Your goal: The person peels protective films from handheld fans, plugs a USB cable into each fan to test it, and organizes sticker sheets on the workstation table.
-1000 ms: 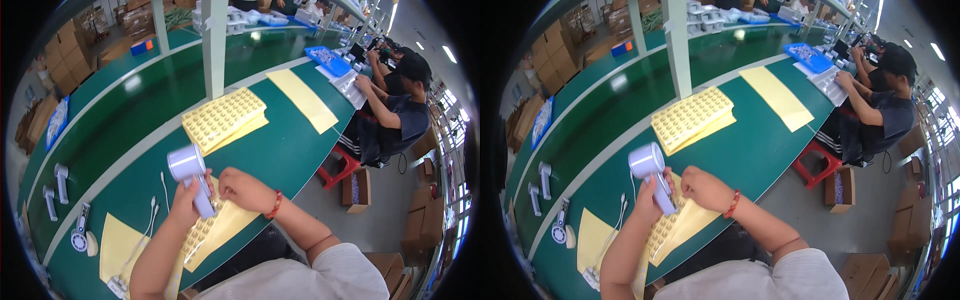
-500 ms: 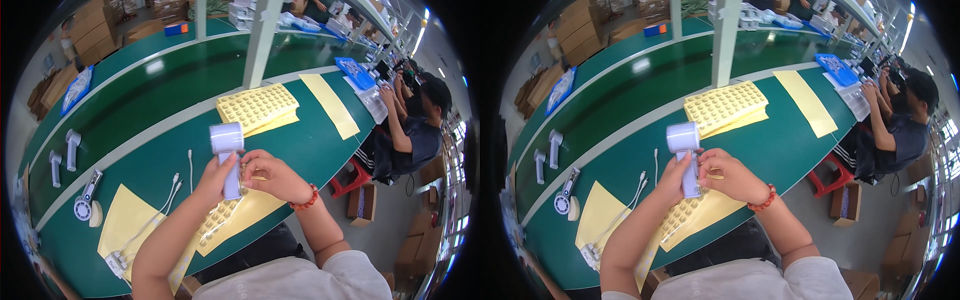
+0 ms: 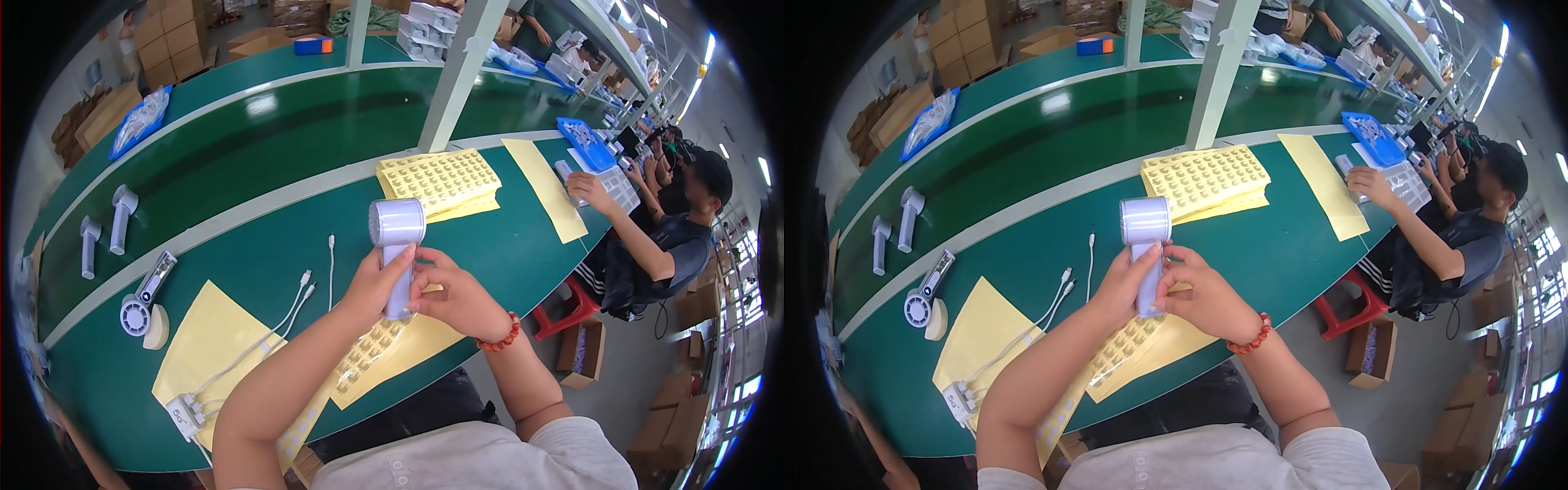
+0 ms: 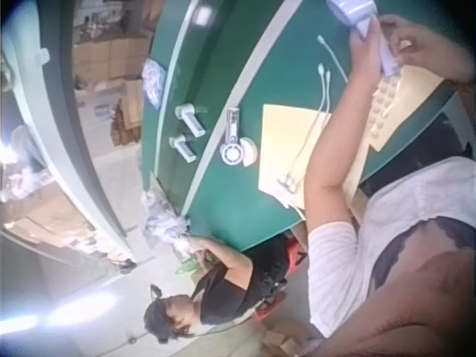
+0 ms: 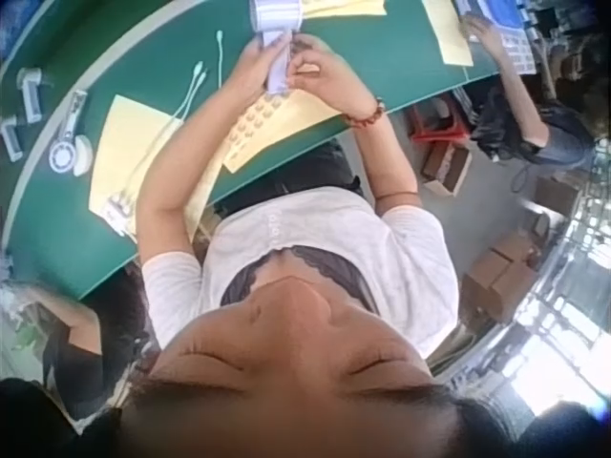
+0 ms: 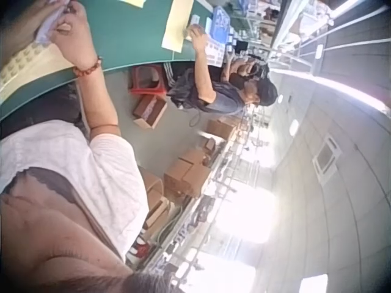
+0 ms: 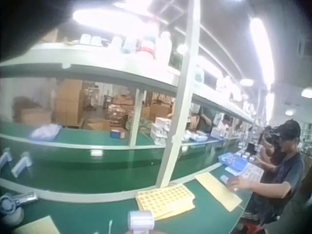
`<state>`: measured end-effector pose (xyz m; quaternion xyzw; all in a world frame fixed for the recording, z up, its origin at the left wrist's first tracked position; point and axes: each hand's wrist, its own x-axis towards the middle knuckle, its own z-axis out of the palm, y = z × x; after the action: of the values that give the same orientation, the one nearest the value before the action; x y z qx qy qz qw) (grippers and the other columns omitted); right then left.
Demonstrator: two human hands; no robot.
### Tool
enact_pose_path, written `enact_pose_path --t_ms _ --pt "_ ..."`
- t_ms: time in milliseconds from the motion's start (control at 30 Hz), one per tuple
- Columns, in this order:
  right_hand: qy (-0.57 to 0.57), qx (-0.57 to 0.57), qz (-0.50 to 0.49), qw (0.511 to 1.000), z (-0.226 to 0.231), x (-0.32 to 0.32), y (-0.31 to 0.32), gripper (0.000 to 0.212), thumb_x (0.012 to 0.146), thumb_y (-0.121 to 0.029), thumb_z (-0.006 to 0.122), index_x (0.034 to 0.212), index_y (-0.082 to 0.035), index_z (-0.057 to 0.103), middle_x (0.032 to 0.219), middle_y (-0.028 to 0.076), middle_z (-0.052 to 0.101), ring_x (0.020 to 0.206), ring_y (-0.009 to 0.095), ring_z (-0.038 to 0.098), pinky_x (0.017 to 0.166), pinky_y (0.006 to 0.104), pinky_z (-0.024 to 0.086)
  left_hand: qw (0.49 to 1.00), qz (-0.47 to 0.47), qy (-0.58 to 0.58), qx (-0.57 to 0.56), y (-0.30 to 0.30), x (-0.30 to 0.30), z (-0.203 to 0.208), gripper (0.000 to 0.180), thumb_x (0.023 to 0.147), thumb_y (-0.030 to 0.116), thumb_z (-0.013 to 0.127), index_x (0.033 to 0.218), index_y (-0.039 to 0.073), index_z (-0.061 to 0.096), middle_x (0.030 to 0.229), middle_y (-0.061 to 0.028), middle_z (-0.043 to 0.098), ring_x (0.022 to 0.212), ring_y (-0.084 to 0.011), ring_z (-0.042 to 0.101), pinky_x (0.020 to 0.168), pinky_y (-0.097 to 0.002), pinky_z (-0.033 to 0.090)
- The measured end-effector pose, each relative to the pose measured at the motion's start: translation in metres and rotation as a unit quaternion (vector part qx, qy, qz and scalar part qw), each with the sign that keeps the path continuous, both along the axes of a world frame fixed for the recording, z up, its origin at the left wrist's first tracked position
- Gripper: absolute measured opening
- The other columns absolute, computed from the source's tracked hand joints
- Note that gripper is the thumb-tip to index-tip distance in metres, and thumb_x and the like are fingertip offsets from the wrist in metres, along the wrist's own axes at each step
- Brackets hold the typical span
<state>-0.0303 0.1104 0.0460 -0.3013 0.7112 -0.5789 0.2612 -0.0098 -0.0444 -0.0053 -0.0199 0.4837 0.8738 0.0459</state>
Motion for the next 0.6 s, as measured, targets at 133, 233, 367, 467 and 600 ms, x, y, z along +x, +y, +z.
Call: enact_pose_path --t_ms 133,233,367,467,600 --pt "-0.023 -0.037 -0.026 0.999 -0.012 0.002 -0.001 0.009 0.077 0.001 0.064 0.082 -0.002 0.057 0.134 0.014 0.03 0.118 0.024 0.044 0.088 0.0328 0.049 1.0 0.017 -0.009 0.01 0.003 0.0 0.002 0.041 0.089 0.033 0.052 0.115 0.002 0.046 0.096 -0.0077 0.054 0.085 -0.0138 0.055 0.073 -0.0274 0.048" --pt "-0.035 -0.056 -0.038 0.997 -0.013 0.003 0.001 0.009 0.076 0.0 0.065 0.082 -0.002 0.059 0.137 0.015 0.03 0.119 0.024 0.044 0.088 0.0319 0.048 0.999 0.013 -0.015 0.031 0.003 0.0 0.006 0.041 0.089 0.032 0.053 0.115 0.001 0.046 0.094 -0.0081 0.055 0.084 -0.0138 0.056 0.072 -0.0274 0.048" --pt "-0.026 -0.041 -0.048 0.998 -0.014 0.002 0.0 0.008 0.076 0.0 0.066 0.082 -0.002 0.06 0.136 0.015 0.032 0.117 0.023 0.046 0.088 0.0307 0.046 0.999 0.01 -0.025 0.031 0.001 -0.001 0.002 0.041 0.089 0.032 0.053 0.115 0.001 0.047 0.091 -0.0086 0.055 0.082 -0.0141 0.056 0.071 -0.0277 0.048" --pt "-0.016 -0.031 -0.051 0.998 -0.016 0.001 0.0 0.008 0.076 0.0 0.066 0.082 -0.002 0.061 0.135 0.015 0.035 0.116 0.023 0.048 0.088 0.0293 0.045 0.999 0.01 -0.033 0.033 0.001 -0.003 -0.001 0.04 0.089 0.032 0.053 0.114 0.001 0.047 0.091 -0.0088 0.055 0.082 -0.0143 0.056 0.071 -0.0277 0.049" --pt "-0.016 -0.041 -0.05 0.998 -0.019 -0.001 -0.001 0.008 0.076 0.0 0.066 0.081 -0.002 0.061 0.134 0.015 0.038 0.115 0.024 0.049 0.088 0.0286 0.043 0.999 0.014 -0.027 0.034 0.001 -0.003 -0.002 0.039 0.089 0.031 0.053 0.115 0.002 0.047 0.092 -0.0085 0.055 0.081 -0.0144 0.056 0.071 -0.0277 0.049"
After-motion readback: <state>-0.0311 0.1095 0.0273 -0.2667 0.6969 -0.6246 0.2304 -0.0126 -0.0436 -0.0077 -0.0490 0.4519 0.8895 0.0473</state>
